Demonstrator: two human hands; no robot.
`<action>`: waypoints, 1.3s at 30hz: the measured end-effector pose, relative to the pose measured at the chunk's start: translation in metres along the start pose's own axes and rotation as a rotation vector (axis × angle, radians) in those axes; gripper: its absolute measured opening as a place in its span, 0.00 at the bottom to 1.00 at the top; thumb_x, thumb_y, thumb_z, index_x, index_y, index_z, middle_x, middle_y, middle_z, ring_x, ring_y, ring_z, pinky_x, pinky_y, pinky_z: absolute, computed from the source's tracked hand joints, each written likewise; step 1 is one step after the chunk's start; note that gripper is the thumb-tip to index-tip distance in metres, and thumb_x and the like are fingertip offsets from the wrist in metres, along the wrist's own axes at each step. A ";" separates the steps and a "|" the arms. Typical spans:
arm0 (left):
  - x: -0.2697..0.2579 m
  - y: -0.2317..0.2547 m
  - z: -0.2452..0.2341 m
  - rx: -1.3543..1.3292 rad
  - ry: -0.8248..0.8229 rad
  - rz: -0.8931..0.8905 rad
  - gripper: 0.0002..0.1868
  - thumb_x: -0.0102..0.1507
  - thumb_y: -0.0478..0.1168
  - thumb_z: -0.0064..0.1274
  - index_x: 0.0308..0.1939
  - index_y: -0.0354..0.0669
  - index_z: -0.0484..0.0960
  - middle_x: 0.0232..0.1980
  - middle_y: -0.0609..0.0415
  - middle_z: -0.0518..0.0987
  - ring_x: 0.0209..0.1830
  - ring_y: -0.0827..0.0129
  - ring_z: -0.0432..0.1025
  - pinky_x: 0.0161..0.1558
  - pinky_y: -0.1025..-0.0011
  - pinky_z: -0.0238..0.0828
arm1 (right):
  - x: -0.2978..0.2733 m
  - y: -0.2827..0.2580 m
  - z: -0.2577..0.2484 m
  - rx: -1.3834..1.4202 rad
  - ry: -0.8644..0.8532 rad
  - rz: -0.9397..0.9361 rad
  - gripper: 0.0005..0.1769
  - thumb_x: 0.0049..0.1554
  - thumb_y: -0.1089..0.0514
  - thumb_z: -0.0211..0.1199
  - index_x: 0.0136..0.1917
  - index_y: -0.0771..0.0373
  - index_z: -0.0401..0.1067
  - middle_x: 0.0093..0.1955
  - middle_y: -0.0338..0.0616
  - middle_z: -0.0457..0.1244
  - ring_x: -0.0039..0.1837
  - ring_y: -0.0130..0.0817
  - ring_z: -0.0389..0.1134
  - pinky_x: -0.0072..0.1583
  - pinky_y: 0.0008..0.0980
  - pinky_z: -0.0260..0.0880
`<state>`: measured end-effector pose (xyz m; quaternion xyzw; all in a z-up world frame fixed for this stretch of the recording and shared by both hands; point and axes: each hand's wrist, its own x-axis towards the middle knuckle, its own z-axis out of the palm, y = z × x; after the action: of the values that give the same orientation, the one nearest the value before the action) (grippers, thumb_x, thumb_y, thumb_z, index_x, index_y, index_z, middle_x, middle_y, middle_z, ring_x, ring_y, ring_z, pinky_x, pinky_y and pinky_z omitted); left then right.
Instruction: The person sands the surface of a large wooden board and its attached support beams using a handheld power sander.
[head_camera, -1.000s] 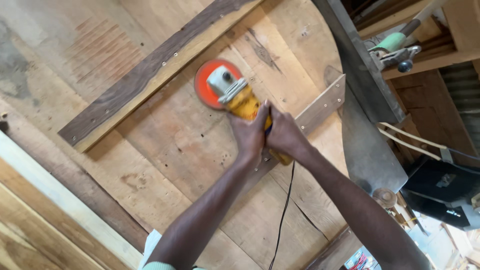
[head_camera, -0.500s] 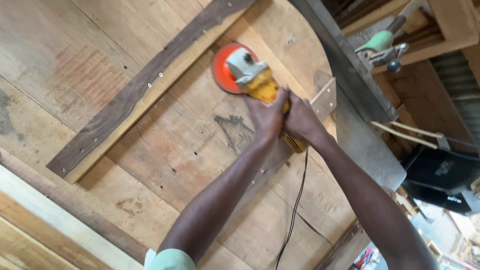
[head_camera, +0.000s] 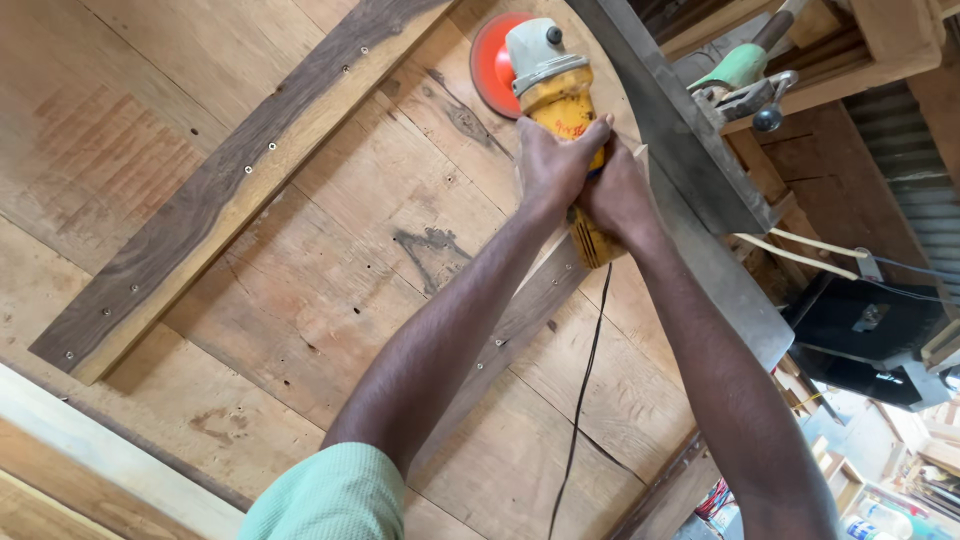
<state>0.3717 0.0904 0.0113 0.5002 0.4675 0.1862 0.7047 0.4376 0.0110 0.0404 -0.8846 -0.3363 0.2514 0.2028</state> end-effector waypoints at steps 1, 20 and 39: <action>-0.001 0.000 -0.002 0.007 0.007 -0.022 0.38 0.53 0.55 0.68 0.51 0.29 0.67 0.44 0.41 0.81 0.40 0.59 0.82 0.42 0.64 0.82 | -0.001 -0.001 0.000 -0.003 -0.028 0.007 0.32 0.56 0.54 0.66 0.69 0.68 0.61 0.57 0.58 0.69 0.56 0.48 0.74 0.56 0.46 0.76; -0.057 -0.032 -0.051 -0.433 0.193 0.095 0.29 0.60 0.41 0.64 0.57 0.30 0.66 0.48 0.44 0.77 0.44 0.63 0.76 0.46 0.66 0.79 | -0.037 -0.047 0.024 -0.138 -0.290 0.028 0.33 0.52 0.61 0.64 0.70 0.69 0.61 0.48 0.63 0.70 0.51 0.54 0.76 0.57 0.49 0.77; -0.020 -0.018 0.022 -0.091 -0.041 0.169 0.28 0.55 0.46 0.68 0.50 0.29 0.75 0.41 0.44 0.84 0.38 0.62 0.81 0.42 0.63 0.80 | -0.019 0.033 -0.003 -0.124 0.057 0.075 0.30 0.56 0.53 0.68 0.66 0.70 0.65 0.51 0.67 0.70 0.56 0.58 0.73 0.57 0.51 0.75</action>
<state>0.3767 0.0567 0.0058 0.5088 0.4002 0.2558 0.7180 0.4437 -0.0257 0.0311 -0.9143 -0.3119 0.2122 0.1474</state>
